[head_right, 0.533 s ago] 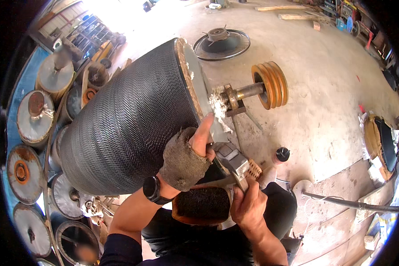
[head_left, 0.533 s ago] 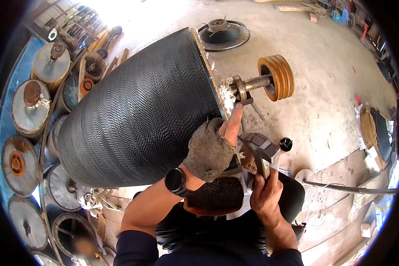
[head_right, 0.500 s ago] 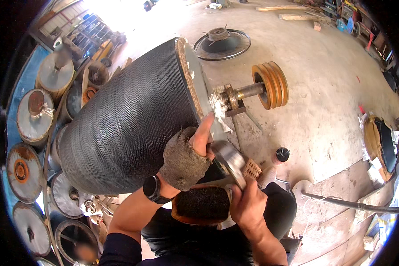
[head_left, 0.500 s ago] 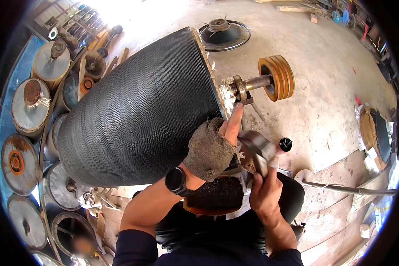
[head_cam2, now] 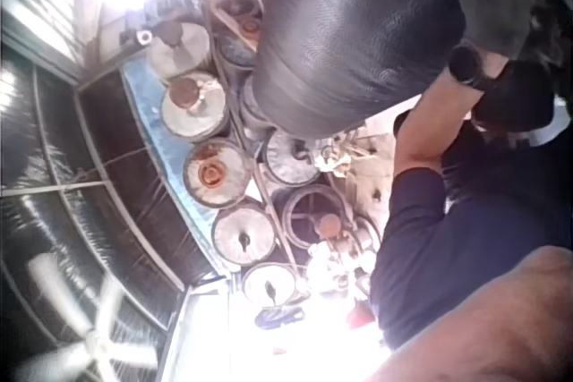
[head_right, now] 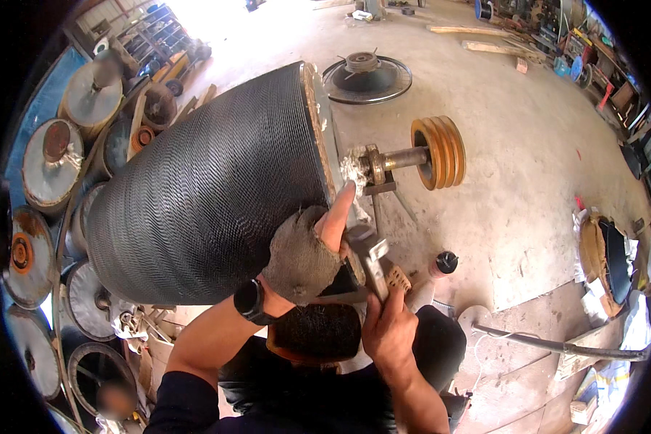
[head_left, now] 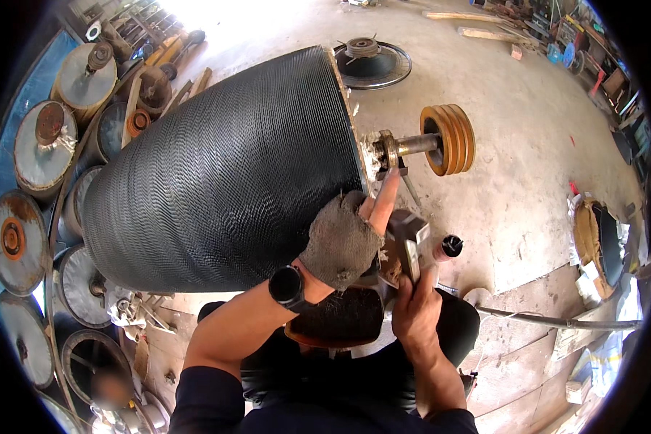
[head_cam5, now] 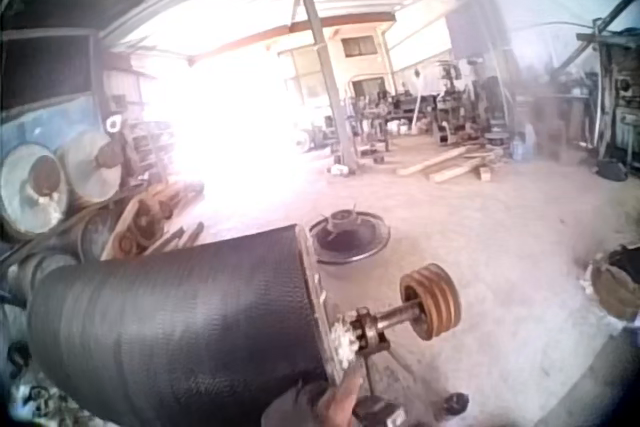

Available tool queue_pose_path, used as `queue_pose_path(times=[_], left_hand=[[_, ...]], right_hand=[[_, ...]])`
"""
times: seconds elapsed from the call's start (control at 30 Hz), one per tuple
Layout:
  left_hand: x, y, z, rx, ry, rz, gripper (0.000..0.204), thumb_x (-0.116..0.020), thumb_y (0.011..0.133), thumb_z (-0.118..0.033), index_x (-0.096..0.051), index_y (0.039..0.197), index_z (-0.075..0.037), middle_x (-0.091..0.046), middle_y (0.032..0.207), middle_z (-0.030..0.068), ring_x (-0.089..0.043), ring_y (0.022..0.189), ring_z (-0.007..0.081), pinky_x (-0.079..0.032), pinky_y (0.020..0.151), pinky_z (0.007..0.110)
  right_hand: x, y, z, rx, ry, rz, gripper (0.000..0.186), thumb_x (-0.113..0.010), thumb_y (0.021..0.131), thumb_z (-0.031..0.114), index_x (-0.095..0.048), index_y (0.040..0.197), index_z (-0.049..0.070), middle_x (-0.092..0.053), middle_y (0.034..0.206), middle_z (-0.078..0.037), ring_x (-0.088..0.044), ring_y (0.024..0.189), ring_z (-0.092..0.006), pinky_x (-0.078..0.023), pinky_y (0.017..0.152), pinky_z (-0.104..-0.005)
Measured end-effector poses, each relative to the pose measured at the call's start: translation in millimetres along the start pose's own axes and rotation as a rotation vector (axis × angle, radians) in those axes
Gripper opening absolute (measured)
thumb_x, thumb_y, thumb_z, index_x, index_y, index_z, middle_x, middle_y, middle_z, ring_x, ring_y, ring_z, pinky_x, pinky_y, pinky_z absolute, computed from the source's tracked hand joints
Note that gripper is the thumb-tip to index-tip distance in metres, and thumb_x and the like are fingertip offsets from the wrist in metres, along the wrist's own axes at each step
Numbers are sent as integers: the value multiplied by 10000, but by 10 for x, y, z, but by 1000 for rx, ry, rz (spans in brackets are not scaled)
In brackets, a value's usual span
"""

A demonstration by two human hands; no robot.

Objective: The person uses a hammer and a metal punch tool to tap and secure the edge of a wire mesh wrapped around a large industrial cylinder. They also use pliers to manipulate the mesh and wires at the drum's edge.

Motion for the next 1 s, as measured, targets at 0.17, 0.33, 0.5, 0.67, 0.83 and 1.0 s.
queue_pose_path(times=[0.17,0.33,0.5,0.67,0.83,1.0], left_hand=[[251,-32,-11,-60,-125,-137,762,-702,787,-16,-479,1514,-50,-643,1134,138,-638,1000,335,-547,840,446],[216,-111,303,-282,193,-170,450,-694,782,-76,-727,1230,-111,-593,1326,78,-602,1192,309,-524,999,486],[137,-106,308,-312,203,-103,338,-693,805,-141,-725,1141,-120,-578,1334,83,-567,1250,311,-504,1051,518],[115,-147,310,-306,201,-129,329,-706,796,-164,-720,1124,-132,-556,1328,83,-538,1289,316,-503,1055,524],[116,-95,333,-286,177,-105,311,-713,789,-147,-725,1099,-134,-550,1327,81,-547,1270,318,-518,1033,518],[51,-120,329,-324,193,-144,300,-711,784,-161,-733,1080,-120,-565,1310,87,-557,1249,319,-524,1013,516]], right_hand=[[99,-150,-83,118,317,-187,241,-588,1002,60,-571,1212,-58,-718,921,-271,-718,775,-469,-559,639,-454],[-105,-142,-5,0,103,-89,236,-601,997,78,-562,1186,-58,-680,844,-276,-690,728,-491,-551,614,-486],[-147,-138,-6,-1,114,-136,268,-599,1013,123,-543,1198,-63,-671,785,-268,-689,714,-488,-548,606,-483],[-104,-270,-127,44,381,-309,294,-553,1078,243,-513,1073,-48,-626,675,-234,-632,551,-442,-467,491,-456],[-262,-59,-124,116,14,-230,345,-523,1104,316,-532,1132,-28,-576,646,-28,-519,509,-103,-386,440,-298],[-68,-280,-151,223,516,-421,356,-488,1092,281,-525,1168,-65,-607,648,-106,-557,483,-211,-421,439,-365]])
Point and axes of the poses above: each hand's wrist, its own y-axis towards the middle knuckle, its own x-axis out of the back of the hand, z = x × y, the point moved 6 cm from there along y, towards the middle knuckle
